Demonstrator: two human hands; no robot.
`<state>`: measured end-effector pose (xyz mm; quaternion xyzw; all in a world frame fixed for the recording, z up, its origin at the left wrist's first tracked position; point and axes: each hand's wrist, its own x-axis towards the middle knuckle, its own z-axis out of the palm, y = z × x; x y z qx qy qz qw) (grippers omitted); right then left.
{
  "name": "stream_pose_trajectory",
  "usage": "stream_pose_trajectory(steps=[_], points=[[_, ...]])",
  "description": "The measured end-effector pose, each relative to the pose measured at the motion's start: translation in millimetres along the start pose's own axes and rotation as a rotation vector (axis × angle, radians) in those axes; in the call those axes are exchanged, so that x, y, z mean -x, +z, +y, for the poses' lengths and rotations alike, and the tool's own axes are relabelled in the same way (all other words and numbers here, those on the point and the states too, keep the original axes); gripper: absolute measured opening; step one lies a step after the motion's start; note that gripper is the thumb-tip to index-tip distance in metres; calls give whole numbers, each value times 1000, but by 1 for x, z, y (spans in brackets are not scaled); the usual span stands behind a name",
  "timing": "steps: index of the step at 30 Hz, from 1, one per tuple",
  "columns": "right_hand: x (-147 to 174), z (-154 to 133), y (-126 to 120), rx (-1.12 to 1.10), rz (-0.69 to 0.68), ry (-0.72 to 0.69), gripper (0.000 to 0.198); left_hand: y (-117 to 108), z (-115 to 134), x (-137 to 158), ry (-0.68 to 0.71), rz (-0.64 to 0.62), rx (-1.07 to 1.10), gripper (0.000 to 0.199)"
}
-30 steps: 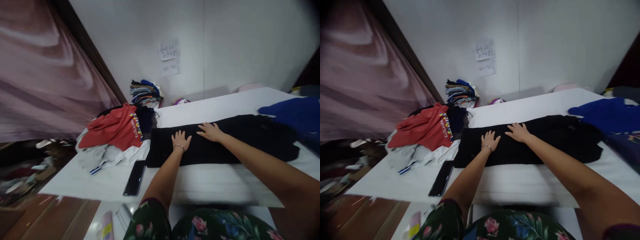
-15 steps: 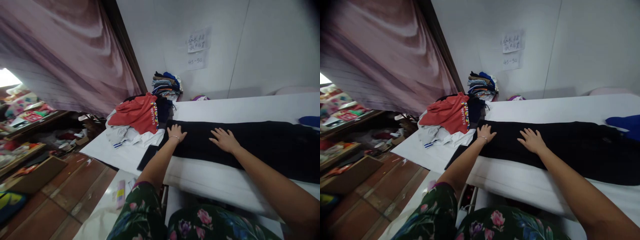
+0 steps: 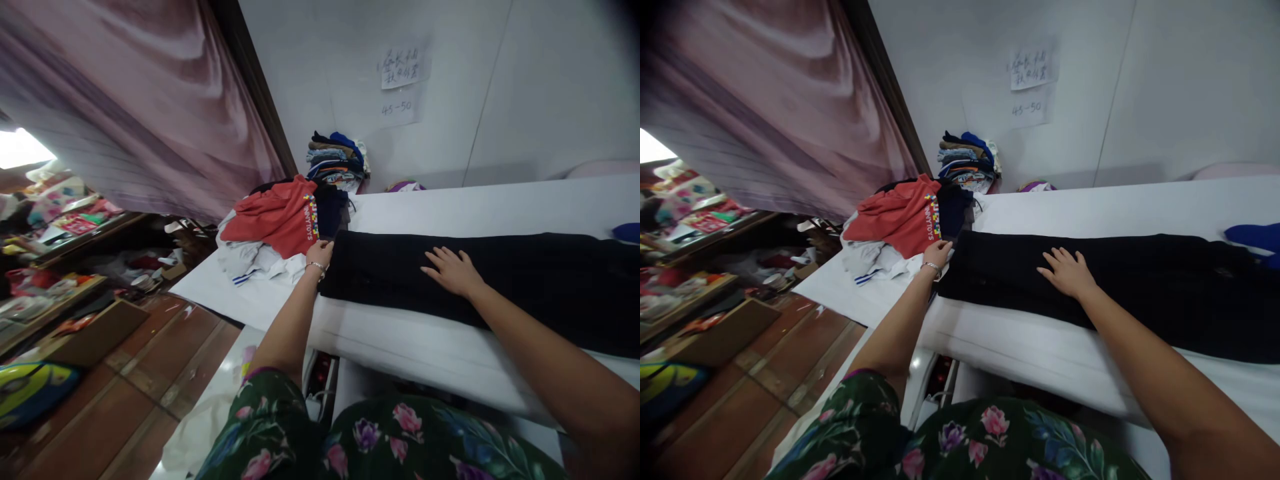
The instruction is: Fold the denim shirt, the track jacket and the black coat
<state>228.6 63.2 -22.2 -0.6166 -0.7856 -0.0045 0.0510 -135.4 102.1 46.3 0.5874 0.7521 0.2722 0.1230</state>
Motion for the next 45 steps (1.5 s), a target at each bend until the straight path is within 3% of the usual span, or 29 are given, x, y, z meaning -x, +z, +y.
stream_pose_trajectory(steps=[8,12,16,22,45], points=[[1,4,6,-9,85,-23,66,-18,-34,74,-23,182,195,19],[2,5,8,-17,124,-29,66,-7,-54,118,-20,157,134,12],[1,6,9,-26,142,-29,65,10,-59,142,26,111,146,9],[2,6,10,-26,151,-33,64,22,-48,141,145,106,165,11],[6,5,7,-63,172,-32,62,22,-39,130,143,-75,-119,10]])
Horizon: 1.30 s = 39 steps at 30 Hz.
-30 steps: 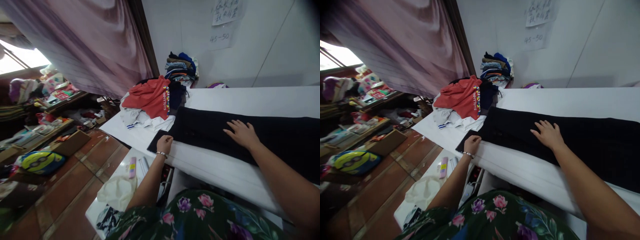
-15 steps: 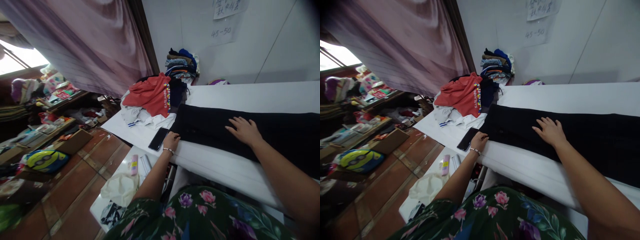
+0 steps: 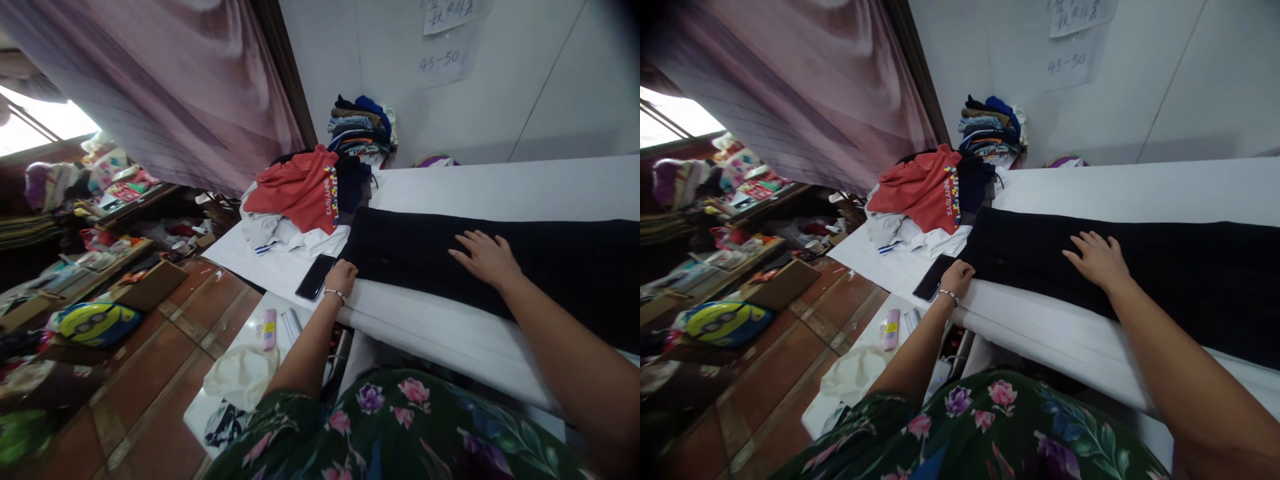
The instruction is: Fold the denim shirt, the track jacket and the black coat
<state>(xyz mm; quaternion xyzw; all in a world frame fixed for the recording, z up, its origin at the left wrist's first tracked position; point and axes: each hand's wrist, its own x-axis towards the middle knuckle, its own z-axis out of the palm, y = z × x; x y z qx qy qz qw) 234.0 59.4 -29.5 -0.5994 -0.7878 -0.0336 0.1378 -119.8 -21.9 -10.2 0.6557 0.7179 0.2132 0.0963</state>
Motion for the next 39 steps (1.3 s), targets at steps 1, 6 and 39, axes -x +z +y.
stream_pose_trajectory(steps=[1,6,39], points=[[0,0,0,0,0,-1,62,0,0,0,0,6,6,10],[0,1,2,-6,0,0,61,-1,-7,0,-122,109,213,11],[-1,3,4,-36,0,-4,62,-39,-32,4,-234,214,-98,13]])
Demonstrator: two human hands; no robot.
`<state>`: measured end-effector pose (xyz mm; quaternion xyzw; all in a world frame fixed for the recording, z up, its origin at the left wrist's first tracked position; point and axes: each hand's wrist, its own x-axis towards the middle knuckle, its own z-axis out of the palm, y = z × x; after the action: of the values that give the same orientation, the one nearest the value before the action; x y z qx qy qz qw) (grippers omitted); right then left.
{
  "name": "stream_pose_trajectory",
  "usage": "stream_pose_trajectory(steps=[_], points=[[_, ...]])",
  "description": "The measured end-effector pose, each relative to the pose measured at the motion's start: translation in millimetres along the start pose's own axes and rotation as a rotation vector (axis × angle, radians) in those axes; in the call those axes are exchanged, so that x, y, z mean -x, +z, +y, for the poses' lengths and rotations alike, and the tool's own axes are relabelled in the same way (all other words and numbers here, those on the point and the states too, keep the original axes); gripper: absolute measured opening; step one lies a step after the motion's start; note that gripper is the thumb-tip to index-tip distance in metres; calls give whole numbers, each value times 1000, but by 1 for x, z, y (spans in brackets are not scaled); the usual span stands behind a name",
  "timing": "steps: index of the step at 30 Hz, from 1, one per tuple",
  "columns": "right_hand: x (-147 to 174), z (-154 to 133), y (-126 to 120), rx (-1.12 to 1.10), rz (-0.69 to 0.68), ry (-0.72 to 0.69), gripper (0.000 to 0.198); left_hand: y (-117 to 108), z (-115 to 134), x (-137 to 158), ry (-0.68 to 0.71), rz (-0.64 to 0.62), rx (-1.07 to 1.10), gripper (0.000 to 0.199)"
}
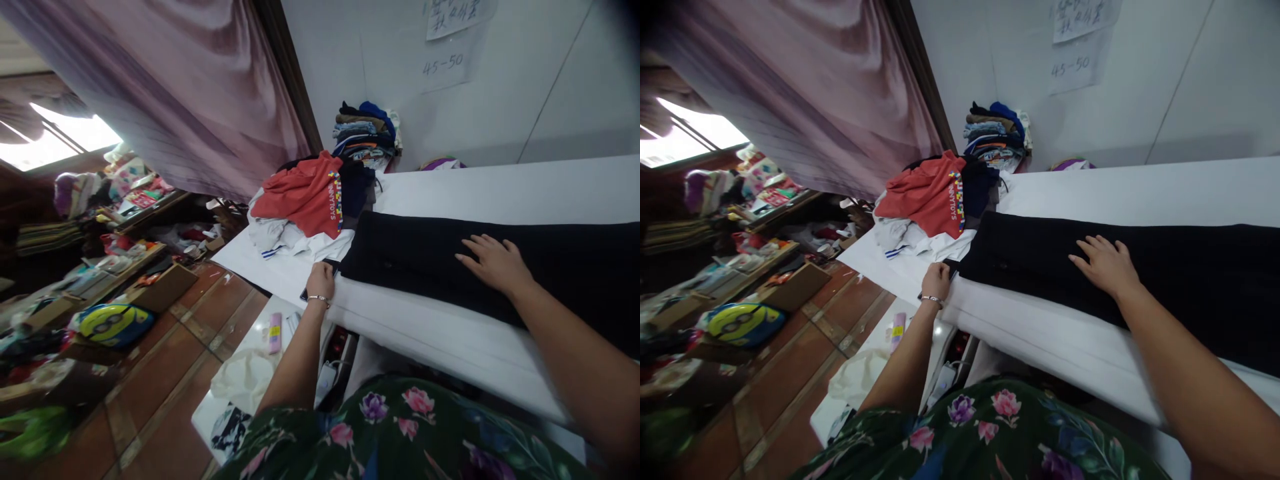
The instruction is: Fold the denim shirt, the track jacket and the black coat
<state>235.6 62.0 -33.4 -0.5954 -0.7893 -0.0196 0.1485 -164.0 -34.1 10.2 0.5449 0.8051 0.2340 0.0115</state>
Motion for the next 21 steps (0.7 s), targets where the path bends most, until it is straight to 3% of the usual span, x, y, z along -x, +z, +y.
stream_pose_trajectory(steps=[9,21], points=[[1,1,1,14,-8,-2,63,20,15,5,46,-77,38,11],[0,3,4,14,21,-6,61,12,24,-14,71,-233,-167,21]])
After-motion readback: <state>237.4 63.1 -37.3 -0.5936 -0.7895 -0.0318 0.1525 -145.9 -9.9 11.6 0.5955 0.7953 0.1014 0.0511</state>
